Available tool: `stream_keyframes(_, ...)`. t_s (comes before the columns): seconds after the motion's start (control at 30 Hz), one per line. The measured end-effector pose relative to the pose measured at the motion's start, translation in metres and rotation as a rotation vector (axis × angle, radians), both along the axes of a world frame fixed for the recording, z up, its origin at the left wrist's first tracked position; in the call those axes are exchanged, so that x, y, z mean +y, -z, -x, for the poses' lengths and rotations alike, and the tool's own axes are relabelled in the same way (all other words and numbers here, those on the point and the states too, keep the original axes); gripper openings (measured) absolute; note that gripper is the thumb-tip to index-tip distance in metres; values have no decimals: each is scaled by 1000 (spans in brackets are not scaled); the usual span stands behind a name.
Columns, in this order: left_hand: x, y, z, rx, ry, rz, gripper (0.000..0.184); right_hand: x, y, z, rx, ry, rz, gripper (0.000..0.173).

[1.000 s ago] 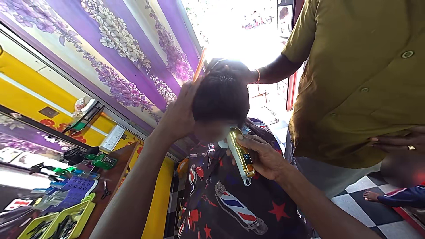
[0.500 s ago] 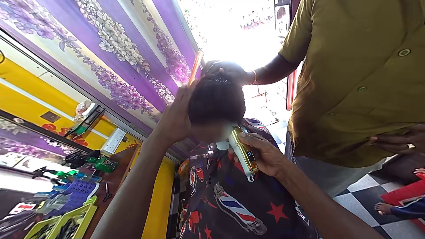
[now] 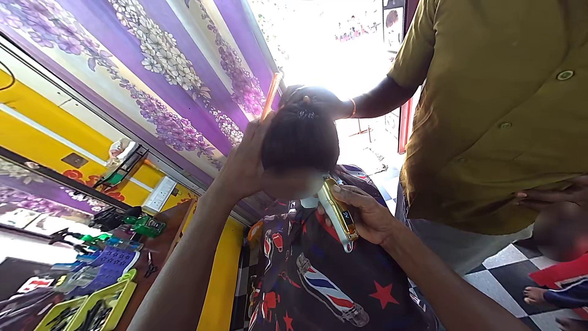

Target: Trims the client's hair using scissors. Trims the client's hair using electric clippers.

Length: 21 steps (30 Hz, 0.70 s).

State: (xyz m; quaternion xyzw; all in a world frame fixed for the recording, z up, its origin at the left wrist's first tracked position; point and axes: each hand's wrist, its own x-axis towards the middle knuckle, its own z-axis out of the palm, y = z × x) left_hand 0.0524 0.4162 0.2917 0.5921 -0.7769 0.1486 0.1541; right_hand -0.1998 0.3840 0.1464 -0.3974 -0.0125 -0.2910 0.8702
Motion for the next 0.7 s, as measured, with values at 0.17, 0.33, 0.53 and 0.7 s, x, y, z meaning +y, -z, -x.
stream_keyframes(0.17, 2, 0, 1, 17, 0, 8, 139, 4, 6, 2, -30, 24, -4, 37)
stream_keyframes(0.33, 2, 1, -2, 5, -5, 11, 141, 31, 32, -3, -159, 20, -85, 44)
stream_keyframes(0.53, 2, 0, 0, 18, -32, -10, 140, 68, 37, -9, -103, 113, -126, 42)
stream_keyframes(0.7, 2, 0, 0, 32, -17, -10, 139, 74, 1, 4, -38, 513, 156, 45)
